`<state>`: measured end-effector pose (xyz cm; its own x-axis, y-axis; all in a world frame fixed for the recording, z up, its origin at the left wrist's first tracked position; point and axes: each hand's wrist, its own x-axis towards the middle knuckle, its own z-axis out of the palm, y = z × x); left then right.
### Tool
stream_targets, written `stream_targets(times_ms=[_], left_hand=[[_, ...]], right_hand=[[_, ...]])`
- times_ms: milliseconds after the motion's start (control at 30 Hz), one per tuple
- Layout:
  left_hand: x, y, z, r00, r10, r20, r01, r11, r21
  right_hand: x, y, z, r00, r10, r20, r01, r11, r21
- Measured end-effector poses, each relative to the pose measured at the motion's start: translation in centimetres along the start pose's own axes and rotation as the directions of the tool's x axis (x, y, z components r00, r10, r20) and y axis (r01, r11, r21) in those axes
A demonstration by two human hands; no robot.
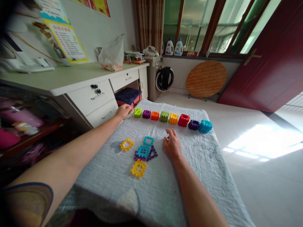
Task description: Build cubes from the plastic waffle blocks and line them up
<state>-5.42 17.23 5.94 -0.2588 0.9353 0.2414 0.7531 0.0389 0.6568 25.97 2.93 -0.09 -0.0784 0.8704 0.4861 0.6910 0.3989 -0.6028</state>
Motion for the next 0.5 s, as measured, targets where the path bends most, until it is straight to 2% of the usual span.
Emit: stream_targets(times_ms=[67,133,300,367,500], left_hand=[[-2.4,0.1,-0.8,0.998,0.057,0.033,-0.056,0.998,-0.025],[-5.5,0.3,-1.6,0.977,0.182,0.111,-0.173,0.982,-0.081],[-13.6,0.9,-2.9,0.843,0.430,0.323,-0.435,0.899,-0.060],[-16.0,1.2,-2.9,0.814,0.464,0.350,-0.481,0.876,-0.044],[-19.2,1.8,-2.2,0.805,0.500,0.320,-0.503,0.861,-0.081]], right_hand=[[0.1,0.0,0.0,1.000,0.002,0.026,-0.002,1.000,-0.014],[0.1,-0.1,0.0,0.997,-0.006,0.074,0.009,0.999,-0.042],[0.0,-0.6,0.1,0.980,-0.068,0.187,0.106,0.974,-0.201],[0.0,-0.9,0.0,0.976,-0.074,0.206,0.124,0.962,-0.242],[0.1,-1.2,0.1,0.971,-0.075,0.226,0.136,0.953,-0.270]])
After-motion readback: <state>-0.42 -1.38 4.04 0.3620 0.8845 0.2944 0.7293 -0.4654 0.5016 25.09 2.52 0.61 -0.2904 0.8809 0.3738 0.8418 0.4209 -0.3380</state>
